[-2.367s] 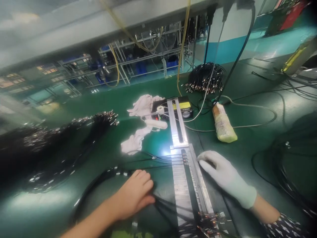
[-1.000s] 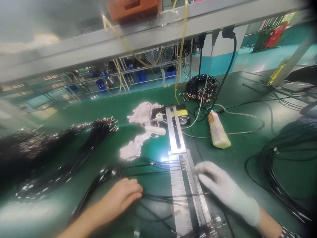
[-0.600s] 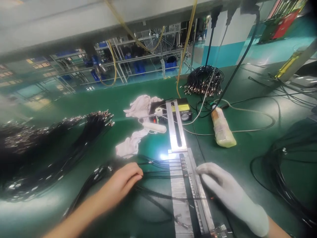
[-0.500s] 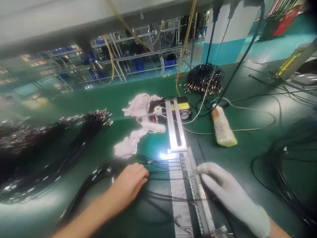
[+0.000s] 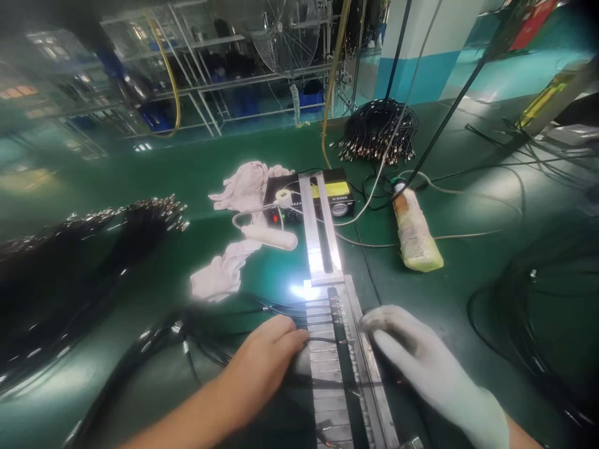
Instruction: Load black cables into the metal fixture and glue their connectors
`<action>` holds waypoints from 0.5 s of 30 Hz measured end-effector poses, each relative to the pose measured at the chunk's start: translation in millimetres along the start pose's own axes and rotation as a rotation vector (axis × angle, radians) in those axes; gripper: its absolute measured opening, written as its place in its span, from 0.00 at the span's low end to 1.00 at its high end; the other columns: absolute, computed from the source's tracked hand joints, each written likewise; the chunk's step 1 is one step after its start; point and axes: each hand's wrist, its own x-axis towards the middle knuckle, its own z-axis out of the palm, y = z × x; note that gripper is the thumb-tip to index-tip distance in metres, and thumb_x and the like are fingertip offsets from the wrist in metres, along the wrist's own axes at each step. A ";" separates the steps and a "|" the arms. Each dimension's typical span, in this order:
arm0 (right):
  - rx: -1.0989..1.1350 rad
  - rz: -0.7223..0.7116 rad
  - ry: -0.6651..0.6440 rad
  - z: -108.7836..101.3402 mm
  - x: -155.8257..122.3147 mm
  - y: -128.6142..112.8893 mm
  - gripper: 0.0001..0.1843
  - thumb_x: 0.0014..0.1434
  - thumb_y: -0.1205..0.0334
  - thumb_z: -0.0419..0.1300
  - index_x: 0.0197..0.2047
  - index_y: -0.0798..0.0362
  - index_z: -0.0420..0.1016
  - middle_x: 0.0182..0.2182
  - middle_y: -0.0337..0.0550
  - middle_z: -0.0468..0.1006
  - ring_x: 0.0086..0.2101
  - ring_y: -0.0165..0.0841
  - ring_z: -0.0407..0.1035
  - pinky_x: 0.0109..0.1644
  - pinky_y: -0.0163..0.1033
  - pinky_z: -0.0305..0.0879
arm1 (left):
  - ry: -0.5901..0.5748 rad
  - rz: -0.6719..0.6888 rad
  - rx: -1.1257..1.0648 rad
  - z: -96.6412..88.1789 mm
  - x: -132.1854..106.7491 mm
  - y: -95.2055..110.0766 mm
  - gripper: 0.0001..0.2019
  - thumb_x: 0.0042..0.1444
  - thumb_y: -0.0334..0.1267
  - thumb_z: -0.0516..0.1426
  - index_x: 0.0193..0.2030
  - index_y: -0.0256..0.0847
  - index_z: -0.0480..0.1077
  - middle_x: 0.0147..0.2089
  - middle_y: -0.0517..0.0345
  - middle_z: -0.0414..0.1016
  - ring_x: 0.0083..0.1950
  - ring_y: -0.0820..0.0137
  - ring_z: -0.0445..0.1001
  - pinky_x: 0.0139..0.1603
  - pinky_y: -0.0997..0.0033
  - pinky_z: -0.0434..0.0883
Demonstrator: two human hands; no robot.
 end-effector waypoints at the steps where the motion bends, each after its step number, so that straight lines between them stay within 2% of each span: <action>1: 0.000 -0.001 0.010 0.2 0.1 0.1 0.12 0.67 0.56 0.54 0.39 0.49 0.77 0.40 0.44 0.78 0.44 0.38 0.73 0.51 0.42 0.71 | 0.001 0.001 0.003 -2.1 0.1 -1.1 0.14 0.68 0.27 0.45 0.50 0.38 0.69 0.33 0.55 0.69 0.34 0.70 0.69 0.32 0.74 0.68; 6: -0.008 -0.024 0.036 0.1 -0.3 -0.9 0.10 0.67 0.59 0.54 0.39 0.48 0.77 0.40 0.43 0.78 0.42 0.36 0.74 0.49 0.40 0.72 | -0.014 0.010 0.029 -3.1 0.5 -3.3 0.16 0.67 0.25 0.45 0.53 0.37 0.69 0.32 0.56 0.69 0.31 0.70 0.69 0.30 0.74 0.68; 10: -0.027 -0.033 0.040 0.0 -0.9 -1.6 0.10 0.67 0.60 0.54 0.39 0.47 0.77 0.39 0.42 0.78 0.42 0.36 0.74 0.48 0.39 0.72 | -0.028 0.023 0.063 -0.6 -2.2 -5.0 0.19 0.66 0.24 0.44 0.58 0.39 0.67 0.34 0.56 0.70 0.32 0.70 0.70 0.31 0.75 0.70; 15: -0.035 -0.020 0.039 0.8 -0.7 0.9 0.10 0.68 0.60 0.54 0.40 0.47 0.77 0.40 0.42 0.78 0.43 0.36 0.74 0.48 0.39 0.73 | -0.022 0.064 0.025 -5.7 6.0 -5.5 0.19 0.66 0.24 0.43 0.57 0.39 0.67 0.37 0.54 0.72 0.35 0.70 0.71 0.35 0.73 0.72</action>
